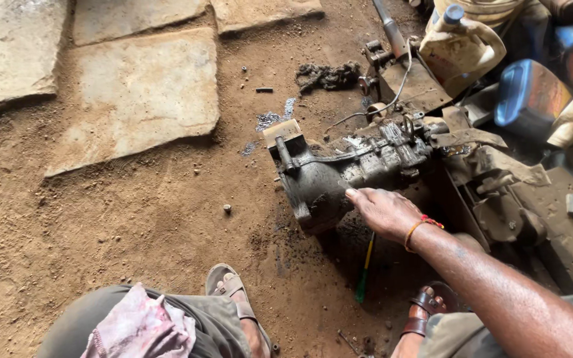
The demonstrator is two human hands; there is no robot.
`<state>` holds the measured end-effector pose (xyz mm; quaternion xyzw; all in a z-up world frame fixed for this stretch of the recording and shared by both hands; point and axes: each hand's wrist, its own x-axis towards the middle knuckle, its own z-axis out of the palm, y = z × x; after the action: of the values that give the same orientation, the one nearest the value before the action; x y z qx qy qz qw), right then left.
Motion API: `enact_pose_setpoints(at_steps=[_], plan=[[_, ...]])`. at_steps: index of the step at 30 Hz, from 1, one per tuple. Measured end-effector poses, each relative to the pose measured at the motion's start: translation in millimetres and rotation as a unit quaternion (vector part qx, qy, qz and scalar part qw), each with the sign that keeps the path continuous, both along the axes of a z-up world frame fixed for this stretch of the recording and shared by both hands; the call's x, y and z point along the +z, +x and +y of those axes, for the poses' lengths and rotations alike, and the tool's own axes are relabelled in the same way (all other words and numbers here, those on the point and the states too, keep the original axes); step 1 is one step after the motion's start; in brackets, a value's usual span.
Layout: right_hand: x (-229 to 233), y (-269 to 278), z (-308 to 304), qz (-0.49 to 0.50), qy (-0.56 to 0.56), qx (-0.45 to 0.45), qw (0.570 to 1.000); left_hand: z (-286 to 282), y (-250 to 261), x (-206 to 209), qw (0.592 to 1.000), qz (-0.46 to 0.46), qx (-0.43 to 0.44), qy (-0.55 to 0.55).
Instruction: The person manipulates a mechanical engine component on the ground, fitting a metal piece into a casing using their hands and a metal rod. They turn the part over and align various metal elements.
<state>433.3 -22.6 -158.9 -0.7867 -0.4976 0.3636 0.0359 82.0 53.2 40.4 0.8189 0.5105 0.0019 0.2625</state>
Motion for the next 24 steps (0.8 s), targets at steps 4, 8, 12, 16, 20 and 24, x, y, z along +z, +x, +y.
enact_pose_setpoints(at_steps=[4,8,12,16,20,24], plan=[[2.5,0.2,0.5,-0.021,0.021,-0.004,1.0,19.4,15.2,16.4,0.995,0.063,-0.063,0.047],[5.8,-6.4,-4.8,0.002,0.045,-0.035,0.998,39.0,53.3,17.8,0.981,0.116,-0.133,0.08],[8.7,-11.7,-2.5,-0.019,0.068,-0.018,0.997,63.5,130.5,-30.6,0.952,0.249,-0.179,-0.006],[4.2,-14.8,2.5,-0.052,0.114,0.008,0.992,84.5,148.9,-96.2,0.957,0.198,-0.206,0.037],[-3.3,-36.3,2.0,-0.08,0.123,0.023,0.989,98.9,154.4,-131.8,0.952,0.22,-0.21,-0.014],[-7.8,-37.6,19.4,-0.099,0.145,0.007,0.985,96.7,157.9,-137.0,0.939,0.255,-0.217,-0.078]])
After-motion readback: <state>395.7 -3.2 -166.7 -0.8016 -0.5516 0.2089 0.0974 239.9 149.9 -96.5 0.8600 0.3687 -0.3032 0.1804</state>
